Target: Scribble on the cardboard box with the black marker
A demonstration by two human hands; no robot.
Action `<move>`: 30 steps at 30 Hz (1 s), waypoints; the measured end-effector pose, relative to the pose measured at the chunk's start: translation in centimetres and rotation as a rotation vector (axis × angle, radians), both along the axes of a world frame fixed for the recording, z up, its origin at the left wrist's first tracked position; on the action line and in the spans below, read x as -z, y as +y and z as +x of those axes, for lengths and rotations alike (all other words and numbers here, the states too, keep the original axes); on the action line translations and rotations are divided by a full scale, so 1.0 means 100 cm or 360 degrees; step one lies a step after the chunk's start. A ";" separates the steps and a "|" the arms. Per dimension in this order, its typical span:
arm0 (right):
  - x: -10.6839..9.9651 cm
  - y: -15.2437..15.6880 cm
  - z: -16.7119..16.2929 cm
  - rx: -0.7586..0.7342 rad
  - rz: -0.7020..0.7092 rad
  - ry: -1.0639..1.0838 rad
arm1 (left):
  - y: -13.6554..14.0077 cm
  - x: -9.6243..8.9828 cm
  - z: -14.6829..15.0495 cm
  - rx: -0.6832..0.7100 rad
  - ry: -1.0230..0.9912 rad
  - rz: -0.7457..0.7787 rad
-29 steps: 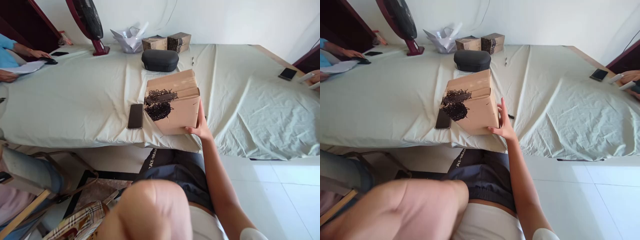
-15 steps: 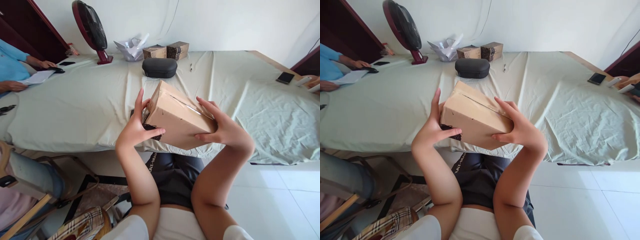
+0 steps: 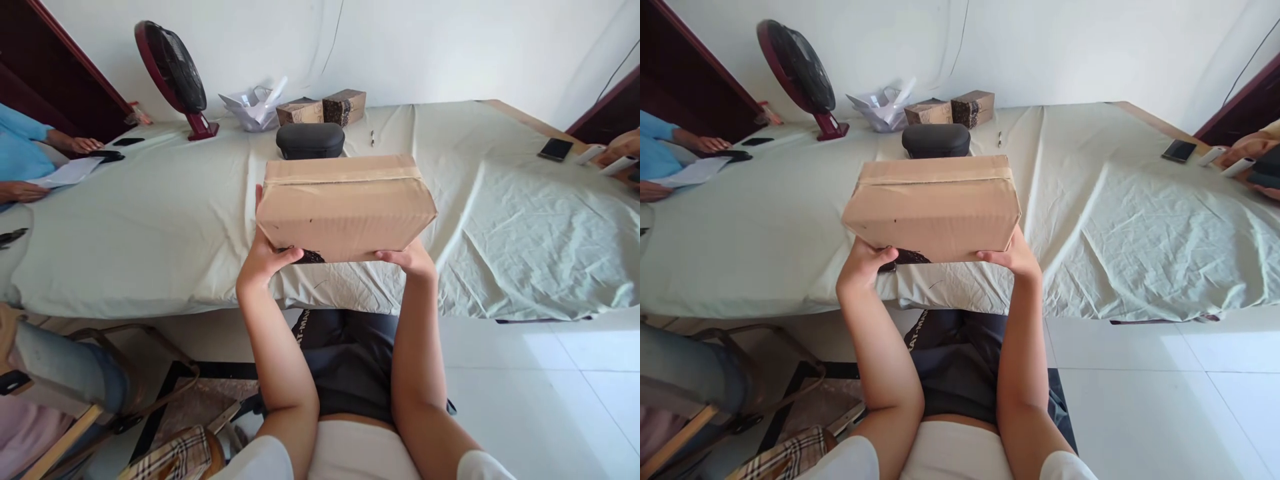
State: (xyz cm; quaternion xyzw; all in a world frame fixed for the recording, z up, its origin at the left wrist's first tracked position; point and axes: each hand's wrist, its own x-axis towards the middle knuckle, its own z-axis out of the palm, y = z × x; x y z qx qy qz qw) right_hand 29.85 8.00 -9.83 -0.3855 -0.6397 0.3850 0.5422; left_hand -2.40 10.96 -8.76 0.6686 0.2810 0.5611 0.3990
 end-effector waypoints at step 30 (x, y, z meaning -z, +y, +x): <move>0.004 0.004 -0.027 -0.0046 0.0061 0.0211 | 0.014 0.015 0.008 0.0327 0.0011 -0.0193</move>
